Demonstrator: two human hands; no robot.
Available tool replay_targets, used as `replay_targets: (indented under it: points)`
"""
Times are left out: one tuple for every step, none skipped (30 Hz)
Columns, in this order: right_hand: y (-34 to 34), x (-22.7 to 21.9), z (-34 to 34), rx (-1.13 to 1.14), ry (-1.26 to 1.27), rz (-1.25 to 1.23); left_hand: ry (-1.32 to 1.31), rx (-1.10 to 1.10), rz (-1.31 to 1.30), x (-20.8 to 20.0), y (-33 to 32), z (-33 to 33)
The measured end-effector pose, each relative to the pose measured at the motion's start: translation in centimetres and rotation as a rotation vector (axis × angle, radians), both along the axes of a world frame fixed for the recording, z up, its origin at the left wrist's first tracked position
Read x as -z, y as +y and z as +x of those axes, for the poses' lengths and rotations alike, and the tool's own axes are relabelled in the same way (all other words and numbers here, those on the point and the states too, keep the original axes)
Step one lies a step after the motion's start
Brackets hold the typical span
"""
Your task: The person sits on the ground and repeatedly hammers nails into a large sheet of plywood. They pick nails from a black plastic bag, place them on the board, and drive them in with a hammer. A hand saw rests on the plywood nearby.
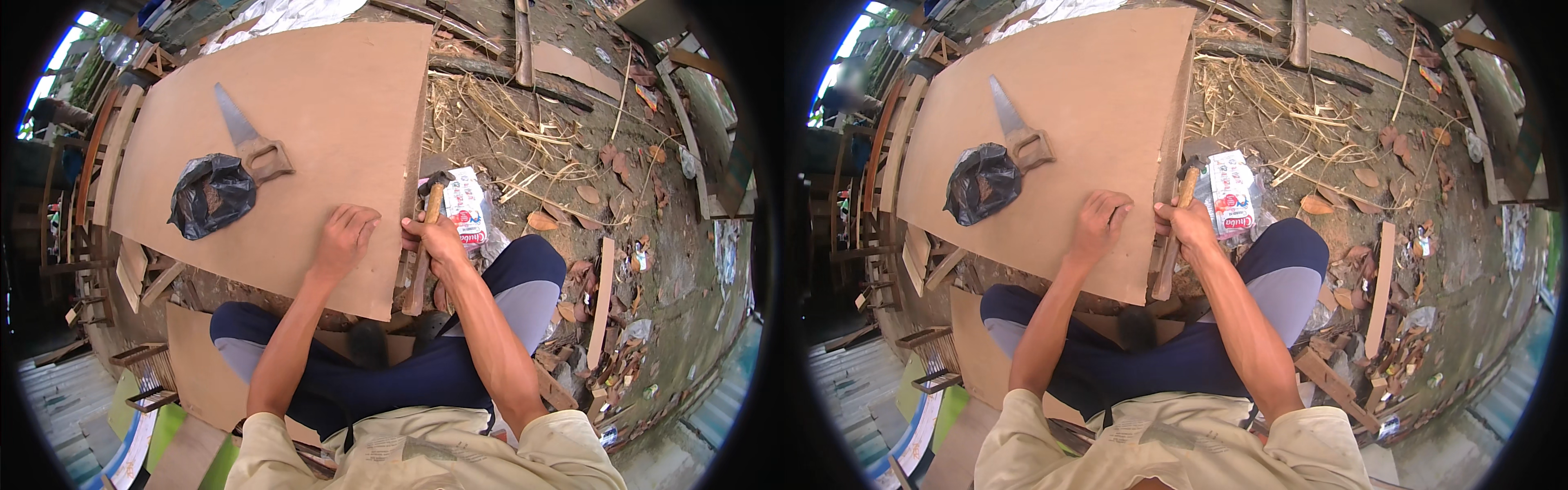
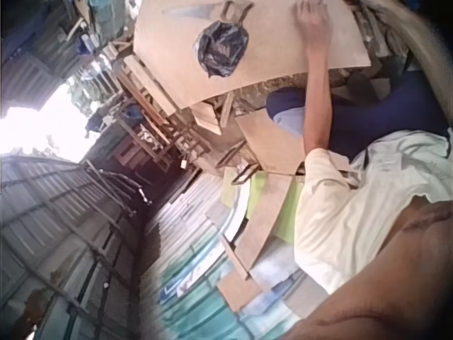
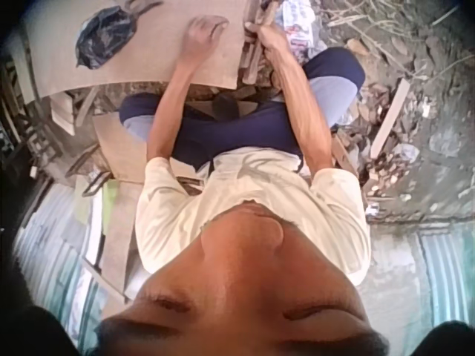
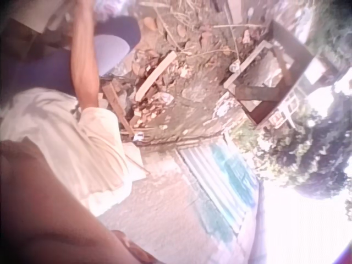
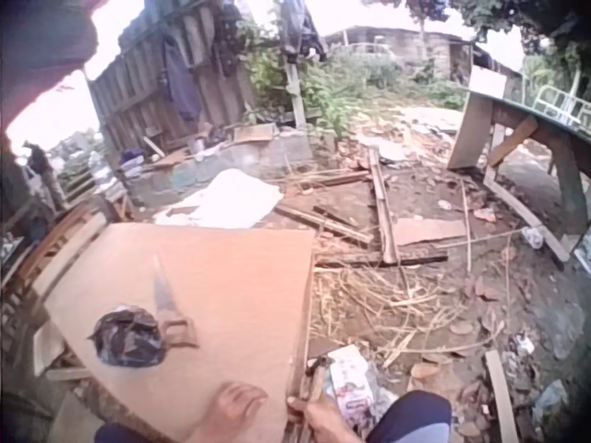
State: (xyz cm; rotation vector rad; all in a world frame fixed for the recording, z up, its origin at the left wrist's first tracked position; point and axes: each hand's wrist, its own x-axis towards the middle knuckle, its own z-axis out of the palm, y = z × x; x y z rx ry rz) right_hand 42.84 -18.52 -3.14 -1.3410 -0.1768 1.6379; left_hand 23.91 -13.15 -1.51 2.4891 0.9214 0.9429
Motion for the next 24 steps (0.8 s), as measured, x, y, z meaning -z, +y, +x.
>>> replay_targets:
  points:
    - [-0.1, -0.3, 0.0, -0.009, -0.022, 0.000, -0.007, -0.004, 0.008, 0.0, -0.1, 0.1]
    - [0.0, -0.5, 0.1, -0.016, -0.036, 0.012, 0.004, -0.019, 0.010, -0.1, -0.1, 0.2]
    - [0.0, -1.3, 0.2, -0.020, -0.050, 0.020, 0.016, -0.029, 0.008, -0.2, -0.2, 0.3]
    - [-0.1, -1.5, 0.2, -0.022, -0.063, 0.027, 0.029, -0.037, 0.005, -0.1, -0.3, 0.3]
    - [-0.5, -1.1, 0.1, -0.024, -0.037, 0.027, 0.023, -0.034, -0.009, 0.2, -0.5, 0.1]
    - [-0.5, -1.0, 0.3, -0.019, -0.014, 0.040, 0.016, -0.026, -0.010, 0.2, -0.2, 0.2]
    - [-0.5, -0.6, 0.4, -0.014, 0.010, 0.053, 0.009, -0.016, -0.011, 0.2, 0.0, 0.2]
    - [-0.4, -0.1, 0.3, -0.027, 0.063, 0.081, 0.005, -0.023, -0.003, 0.1, 0.1, 0.2]
    - [-0.3, 1.0, 0.1, -0.025, 0.115, 0.108, -0.001, -0.015, 0.004, 0.2, 0.2, 0.3]
    - [-0.1, 1.9, -0.2, -0.024, 0.165, 0.142, -0.006, -0.008, 0.014, 0.1, 0.2, 0.4]
    - [-0.1, 2.7, -0.4, -0.031, 0.151, 0.173, -0.005, -0.003, 0.019, 0.2, 0.2, 0.5]
    - [0.0, 2.3, -0.8, -0.020, 0.127, 0.176, -0.001, -0.011, 0.021, 0.3, 0.2, 0.2]
    - [0.0, 1.9, -1.1, -0.011, 0.103, 0.179, 0.003, -0.021, 0.024, 0.4, 0.3, -0.1]
    - [0.0, 1.4, -1.2, -0.004, 0.079, 0.181, -0.001, -0.014, 0.017, 0.5, 0.4, -0.2]
    - [-0.2, 0.6, -1.2, -0.010, 0.084, 0.172, -0.009, -0.020, 0.008, 0.4, 0.2, -0.2]
    - [-0.3, 0.9, -1.2, 0.007, 0.060, 0.175, -0.017, -0.029, -0.001, 0.3, 0.1, -0.1]
    - [-0.3, 1.3, -1.1, 0.021, 0.035, 0.178, -0.025, -0.013, -0.006, 0.2, 0.2, -0.1]
    - [-0.3, 1.1, -1.1, 0.026, 0.010, 0.180, -0.034, -0.006, -0.011, 0.2, 0.2, -0.1]
    - [-0.4, 0.9, -1.1, 0.041, 0.017, 0.161, -0.044, 0.000, -0.017, 0.2, 0.2, -0.1]
    - [-0.4, 0.7, -1.1, 0.028, 0.009, 0.160, -0.049, -0.002, -0.018, 0.2, 0.3, -0.1]
    - [-0.4, 0.7, -1.0, 0.018, 0.002, 0.158, -0.054, 0.000, -0.020, 0.2, 0.3, 0.0]
    - [-0.4, 0.6, -0.9, 0.010, -0.005, 0.157, -0.059, 0.002, -0.022, 0.3, 0.3, 0.1]
    - [-0.4, 0.6, -0.9, 0.012, -0.013, 0.162, -0.065, 0.008, -0.013, 0.3, 0.3, 0.1]
    - [-0.5, 0.6, -1.1, 0.027, -0.008, 0.161, -0.070, 0.016, -0.003, 0.3, 0.3, 0.1]
